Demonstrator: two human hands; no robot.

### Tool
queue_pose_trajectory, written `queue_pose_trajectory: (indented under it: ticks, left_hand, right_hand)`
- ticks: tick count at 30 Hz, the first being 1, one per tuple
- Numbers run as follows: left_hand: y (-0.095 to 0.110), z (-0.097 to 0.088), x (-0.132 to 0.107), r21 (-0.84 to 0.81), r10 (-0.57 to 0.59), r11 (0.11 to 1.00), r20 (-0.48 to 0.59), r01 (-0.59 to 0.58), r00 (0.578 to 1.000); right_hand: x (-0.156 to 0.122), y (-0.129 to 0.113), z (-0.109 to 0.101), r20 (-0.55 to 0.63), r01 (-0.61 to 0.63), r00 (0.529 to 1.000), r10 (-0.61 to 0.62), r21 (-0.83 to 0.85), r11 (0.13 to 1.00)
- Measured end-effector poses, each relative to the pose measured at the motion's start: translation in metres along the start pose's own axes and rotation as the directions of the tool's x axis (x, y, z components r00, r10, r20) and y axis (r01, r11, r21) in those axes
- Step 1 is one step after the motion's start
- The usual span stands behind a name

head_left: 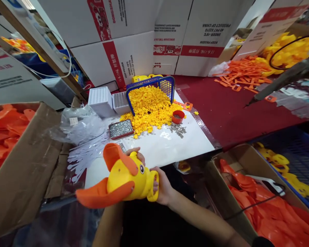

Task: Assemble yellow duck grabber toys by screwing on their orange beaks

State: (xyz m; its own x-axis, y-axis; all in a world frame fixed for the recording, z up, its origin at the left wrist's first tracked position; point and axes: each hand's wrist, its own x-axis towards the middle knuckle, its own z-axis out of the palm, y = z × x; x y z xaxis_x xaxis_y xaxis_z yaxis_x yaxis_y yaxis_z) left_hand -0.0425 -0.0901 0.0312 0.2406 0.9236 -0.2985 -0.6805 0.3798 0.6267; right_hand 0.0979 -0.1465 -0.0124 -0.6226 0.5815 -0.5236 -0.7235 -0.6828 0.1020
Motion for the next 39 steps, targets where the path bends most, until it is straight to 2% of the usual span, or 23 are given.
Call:
queue_pose_trajectory:
  ticks: [4, 8, 13, 15, 18, 22, 23, 24, 27, 28, 29, 31, 32, 33, 34, 35, 36, 37, 39]
  left_hand:
    - [-0.011, 0.005, 0.0, -0.129, 0.096, 0.987, -0.03, -0.099, 0.995]
    - [-0.013, -0.006, -0.009, -0.181, 0.188, 0.961, -0.137, -0.211, 0.973]
    - [-0.002, -0.034, -0.033, -0.196, 0.362, 0.884, -0.289, -0.424, 0.886]
    - [0.002, -0.048, -0.043, -0.18, 0.395, 0.866, -0.327, -0.467, 0.858]
    - [0.005, -0.068, -0.06, -0.154, 0.412, 0.859, -0.358, -0.488, 0.838]
    - [-0.006, -0.079, -0.093, -0.027, 0.367, 0.902, -0.482, -0.432, 0.796]
    - [-0.012, -0.079, -0.102, 0.012, 0.359, 0.907, -0.541, -0.42, 0.76]
    - [-0.018, -0.077, -0.109, 0.053, 0.374, 0.9, -0.607, -0.434, 0.701]
    - [-0.033, -0.075, -0.126, 0.227, 0.491, 0.826, -0.74, -0.516, 0.46]
    - [-0.035, -0.076, -0.13, 0.282, 0.517, 0.812, -0.753, -0.511, 0.406]
    - [-0.035, -0.079, -0.135, 0.325, 0.532, 0.809, -0.758, -0.49, 0.377]
    - [-0.029, -0.091, -0.146, 0.376, 0.542, 0.816, -0.762, -0.439, 0.355]
    - [-0.025, -0.099, -0.152, 0.407, 0.553, 0.813, -0.764, -0.417, 0.333]
    - [-0.022, -0.109, -0.157, 0.456, 0.575, 0.805, -0.758, -0.38, 0.308]
    - [-0.019, -0.119, -0.163, 0.516, 0.603, 0.792, -0.746, -0.327, 0.282]
    - [-0.017, -0.129, -0.167, 0.573, 0.628, 0.777, -0.732, -0.261, 0.262]
    - [-0.017, -0.138, -0.17, 0.616, 0.645, 0.764, -0.718, -0.192, 0.26]
    - [-0.018, -0.147, -0.171, 0.644, 0.652, 0.754, -0.707, -0.132, 0.274]
    - [-0.024, -0.158, -0.168, 0.659, 0.642, 0.749, -0.696, -0.069, 0.322]
  right_hand:
    - [0.007, 0.022, -0.007, 0.005, -0.141, 0.99, 0.141, 0.0, 0.99]
    - [0.014, 0.036, -0.01, 0.001, -0.288, 0.958, 0.288, -0.021, 0.957]
    - [0.023, 0.053, -0.005, -0.047, -0.435, 0.9, 0.433, -0.07, 0.897]
    - [0.025, 0.061, -0.003, -0.079, -0.477, 0.879, 0.471, -0.107, 0.872]
    - [0.029, 0.07, 0.003, -0.125, -0.471, 0.882, 0.455, -0.179, 0.864]
    - [0.041, 0.077, 0.014, -0.156, -0.297, 0.953, 0.259, -0.323, 0.898]
    - [0.044, 0.081, 0.016, -0.153, -0.249, 0.967, 0.205, -0.373, 0.894]
    - [0.048, 0.086, 0.017, -0.147, -0.208, 0.976, 0.159, -0.429, 0.879]
    - [0.055, 0.104, 0.018, -0.096, -0.103, 0.994, 0.054, -0.626, 0.773]
    - [0.056, 0.108, 0.019, -0.066, -0.057, 0.998, 0.015, -0.695, 0.717]
    - [0.058, 0.109, 0.021, -0.027, -0.004, 0.999, -0.026, -0.761, 0.649]
    - [0.062, 0.104, 0.032, 0.073, 0.114, 0.992, -0.098, -0.847, 0.519]
    - [0.066, 0.098, 0.042, 0.151, 0.19, 0.981, -0.126, -0.885, 0.425]
    - [0.072, 0.09, 0.054, 0.245, 0.274, 0.959, -0.143, -0.931, 0.242]
    - [0.078, 0.082, 0.068, 0.344, 0.348, 0.929, -0.14, -0.937, 0.01]
    - [0.087, 0.074, 0.084, 0.468, 0.396, 0.879, -0.09, -0.823, -0.408]
    - [0.096, 0.067, 0.099, 0.523, 0.315, 0.852, -0.032, -0.559, -0.767]
    - [0.107, 0.061, 0.113, 0.529, 0.216, 0.847, -0.043, -0.417, -0.883]
    - [0.127, 0.055, 0.136, 0.517, 0.057, 0.851, -0.096, -0.271, -0.961]
